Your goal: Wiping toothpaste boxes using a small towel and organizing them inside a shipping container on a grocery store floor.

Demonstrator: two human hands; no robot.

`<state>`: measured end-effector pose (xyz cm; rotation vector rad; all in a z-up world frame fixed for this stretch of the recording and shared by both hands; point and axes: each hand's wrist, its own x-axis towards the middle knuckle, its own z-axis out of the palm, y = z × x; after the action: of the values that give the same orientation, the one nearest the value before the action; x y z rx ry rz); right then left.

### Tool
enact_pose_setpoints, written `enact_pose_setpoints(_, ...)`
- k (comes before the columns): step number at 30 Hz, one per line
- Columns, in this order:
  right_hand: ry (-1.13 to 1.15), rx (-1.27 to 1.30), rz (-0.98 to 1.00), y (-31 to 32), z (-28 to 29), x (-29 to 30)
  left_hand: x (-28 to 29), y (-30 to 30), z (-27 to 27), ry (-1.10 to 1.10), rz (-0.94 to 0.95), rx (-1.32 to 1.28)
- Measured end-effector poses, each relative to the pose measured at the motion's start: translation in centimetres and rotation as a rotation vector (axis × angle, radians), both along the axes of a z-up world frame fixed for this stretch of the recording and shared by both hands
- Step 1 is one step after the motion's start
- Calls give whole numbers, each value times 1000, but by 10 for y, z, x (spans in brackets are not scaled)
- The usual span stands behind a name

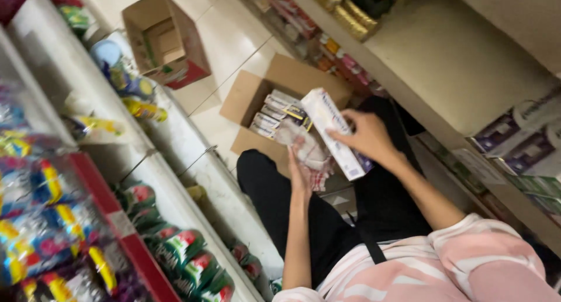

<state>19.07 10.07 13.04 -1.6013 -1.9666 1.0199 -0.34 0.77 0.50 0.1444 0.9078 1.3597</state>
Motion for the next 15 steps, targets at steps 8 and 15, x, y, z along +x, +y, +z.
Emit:
enact_pose_setpoints(8, -206, 9, -425, 29, 42, 121, -14, 5, -53, 189, 222, -5)
enact_pose_setpoints(15, -575, 352, -576, 29, -7, 198, -8, 3, -34, 196, 168, -29)
